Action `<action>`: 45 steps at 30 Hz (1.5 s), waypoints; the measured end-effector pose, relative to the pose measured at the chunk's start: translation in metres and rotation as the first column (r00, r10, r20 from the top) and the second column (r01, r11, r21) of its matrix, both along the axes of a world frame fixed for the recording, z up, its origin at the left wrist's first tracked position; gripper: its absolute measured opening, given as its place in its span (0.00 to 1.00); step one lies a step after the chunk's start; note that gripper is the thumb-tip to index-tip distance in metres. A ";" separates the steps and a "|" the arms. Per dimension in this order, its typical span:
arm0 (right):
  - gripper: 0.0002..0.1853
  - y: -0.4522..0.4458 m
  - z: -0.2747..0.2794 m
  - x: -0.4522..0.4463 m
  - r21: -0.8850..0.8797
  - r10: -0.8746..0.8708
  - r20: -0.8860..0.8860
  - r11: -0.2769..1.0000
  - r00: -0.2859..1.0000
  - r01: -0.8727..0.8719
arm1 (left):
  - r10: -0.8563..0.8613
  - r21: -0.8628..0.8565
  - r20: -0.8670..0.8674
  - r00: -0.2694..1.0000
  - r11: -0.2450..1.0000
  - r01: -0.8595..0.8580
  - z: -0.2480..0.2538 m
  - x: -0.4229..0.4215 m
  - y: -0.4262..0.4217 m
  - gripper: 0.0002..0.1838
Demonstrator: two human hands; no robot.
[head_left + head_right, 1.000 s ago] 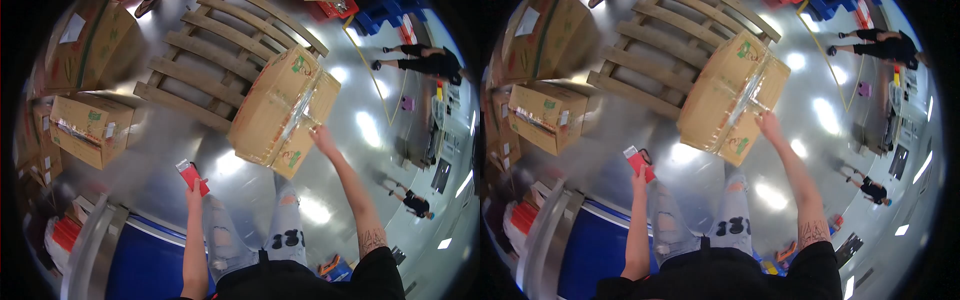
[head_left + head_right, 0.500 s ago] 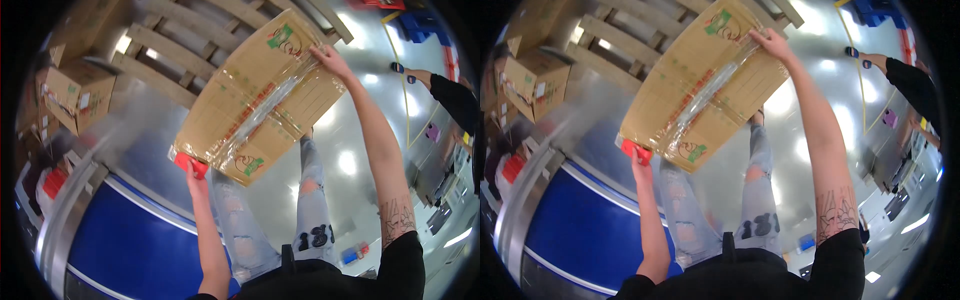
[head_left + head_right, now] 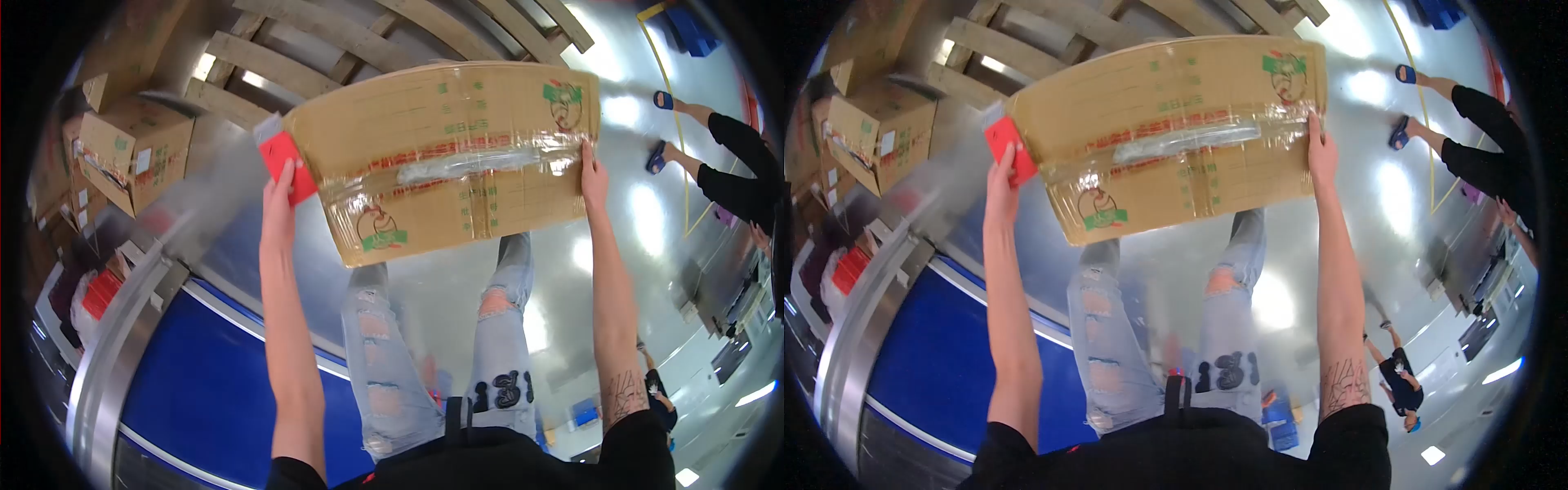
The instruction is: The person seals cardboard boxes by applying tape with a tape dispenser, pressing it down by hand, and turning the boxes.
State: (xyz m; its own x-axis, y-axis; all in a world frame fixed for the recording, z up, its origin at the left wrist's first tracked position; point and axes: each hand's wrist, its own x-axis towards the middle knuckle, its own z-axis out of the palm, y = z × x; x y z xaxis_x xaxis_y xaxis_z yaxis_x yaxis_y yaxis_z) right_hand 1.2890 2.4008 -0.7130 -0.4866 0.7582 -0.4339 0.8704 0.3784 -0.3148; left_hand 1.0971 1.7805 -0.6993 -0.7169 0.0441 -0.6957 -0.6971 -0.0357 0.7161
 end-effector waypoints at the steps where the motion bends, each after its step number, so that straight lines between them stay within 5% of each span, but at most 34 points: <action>1: 0.49 -0.017 0.005 0.017 -0.005 -0.021 -0.010 1.000 1.000 0.021 | -0.103 -0.041 -0.008 0.995 0.994 0.102 0.001 -0.032 0.008 0.21; 4: 0.55 -0.068 0.007 0.060 -0.057 -0.293 -0.178 0.956 0.939 0.287 | -0.348 -0.178 -0.101 0.932 0.928 0.327 0.011 -0.118 0.061 0.24; 6: 0.59 -0.099 -0.009 0.098 -0.046 -0.524 -0.027 0.851 0.851 0.523 | -0.536 -0.257 -0.148 0.831 0.832 0.491 0.017 -0.173 0.096 0.26; 10: 0.63 -0.196 -0.028 0.147 -0.001 -0.692 0.012 0.722 0.722 0.692 | -0.726 -0.266 -0.236 0.646 0.688 0.675 0.002 -0.248 0.142 0.28; 13: 0.63 -0.278 -0.018 0.136 -0.213 -0.802 -0.135 0.597 0.582 0.774 | -0.684 -0.320 -0.319 0.656 0.729 0.605 0.054 -0.246 0.146 0.28; 17: 0.61 -0.365 -0.048 0.156 -0.439 -0.934 -0.062 0.342 0.352 0.831 | -0.384 -0.141 -0.458 0.802 0.922 0.361 0.132 -0.150 0.075 0.26; 20: 0.61 -0.448 -0.041 0.119 -0.626 -0.983 -0.105 0.181 0.148 0.759 | -0.284 -0.170 -0.340 0.897 0.956 0.238 0.113 -0.070 0.004 0.27; 23: 0.54 -0.537 -0.001 0.064 -0.847 -0.993 -0.011 0.071 0.116 0.527 | -0.021 -0.057 -0.124 0.992 0.998 0.014 0.066 0.040 -0.060 0.28; 24: 0.54 -0.561 0.006 0.056 -0.873 -0.981 0.186 -0.140 0.053 0.468 | 0.026 -0.056 -0.060 0.998 0.998 -0.029 0.051 0.077 -0.080 0.28; 25: 0.54 -0.576 0.021 0.051 -0.793 -0.874 0.485 -0.425 0.030 0.437 | 0.081 -0.073 0.011 0.997 0.994 -0.080 0.043 0.114 -0.105 0.27; 26: 0.43 -0.583 0.019 0.059 -0.698 -0.731 0.650 -0.464 0.209 0.545 | 0.131 -0.079 0.018 0.991 0.988 -0.129 0.038 0.145 -0.124 0.27; 27: 0.43 -0.578 0.028 0.057 -0.695 -0.719 0.652 -0.437 0.243 0.570 | 0.200 -0.130 0.049 0.979 0.973 -0.192 0.032 0.173 -0.139 0.27; 28: 0.34 -0.562 0.051 0.051 -0.859 -0.542 0.475 -0.118 0.693 0.498 | 0.262 -0.184 0.088 0.961 0.952 -0.243 0.027 0.199 -0.154 0.26; 29: 0.26 -0.550 0.067 0.050 -0.958 -0.167 0.236 0.122 0.957 0.258 | 0.308 -0.192 0.104 0.946 0.939 -0.285 0.023 0.223 -0.169 0.26; 30: 0.15 -0.545 0.057 0.047 -0.816 -0.055 -0.129 0.573 0.990 -0.074 | 0.400 -0.153 0.132 0.907 0.912 -0.380 0.017 0.239 -0.185 0.26; 31: 0.12 -0.528 0.062 0.024 -0.473 0.237 -0.273 0.811 0.932 -0.345 | 0.487 -0.109 0.150 0.860 0.873 -0.476 0.011 0.251 -0.197 0.26; 32: 0.10 -0.512 0.072 -0.012 -0.414 0.294 -0.235 0.832 0.926 -0.369 | 0.530 -0.106 0.143 0.836 0.848 -0.519 0.006 0.261 -0.207 0.26; 33: 0.10 -0.496 0.056 -0.039 -0.254 0.458 -0.307 0.805 0.834 -0.536 | 0.485 -0.144 0.174 0.857 0.873 -0.465 0.003 0.274 -0.210 0.26; 35: 0.12 -0.502 0.061 -0.119 0.040 0.821 -0.282 0.528 0.497 -0.848 | 0.491 -0.184 0.222 0.842 0.870 -0.458 -0.004 0.304 -0.205 0.25; 36: 0.14 -0.514 0.053 -0.150 0.191 0.905 -0.325 0.347 0.274 -0.918 | 0.540 -0.122 0.280 0.794 0.840 -0.528 -0.008 0.313 -0.198 0.25; 37: 0.14 -0.530 0.048 -0.178 0.180 0.919 -0.321 0.296 0.229 -0.938 | 0.580 -0.067 0.336 0.742 0.800 -0.596 -0.012 0.320 -0.192 0.24; 39: 0.19 -0.576 0.046 -0.226 0.343 0.908 -0.273 -0.217 -0.318 -0.914 | 0.682 0.037 0.388 0.621 0.661 -0.749 -0.020 0.343 -0.182 0.26; 40: 0.19 -0.582 0.045 -0.239 0.329 0.888 -0.286 -0.262 -0.360 -0.907 | 0.735 0.104 0.412 0.539 0.549 -0.829 0.002 0.326 -0.172 0.26; 42: 0.28 -0.571 0.050 -0.262 0.118 0.836 -0.001 -0.545 -0.549 -0.830 | 0.788 0.159 0.454 0.415 0.387 -0.908 0.033 0.297 -0.143 0.26; 45: 0.31 -0.586 0.068 -0.275 0.063 0.835 0.043 -0.550 -0.548 -0.833 | 0.824 0.146 0.453 0.340 0.307 -0.940 0.045 0.266 -0.140 0.28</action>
State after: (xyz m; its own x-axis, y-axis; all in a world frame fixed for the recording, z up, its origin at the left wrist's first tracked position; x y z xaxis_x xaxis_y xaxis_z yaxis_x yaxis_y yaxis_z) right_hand 1.0142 1.8146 -0.6451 -0.3981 -0.8230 -0.4053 -0.8162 0.5194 -0.2529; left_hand 1.3635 1.6404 -0.6542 -0.2722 -0.2468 -0.9300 -0.2167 -0.9260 0.3092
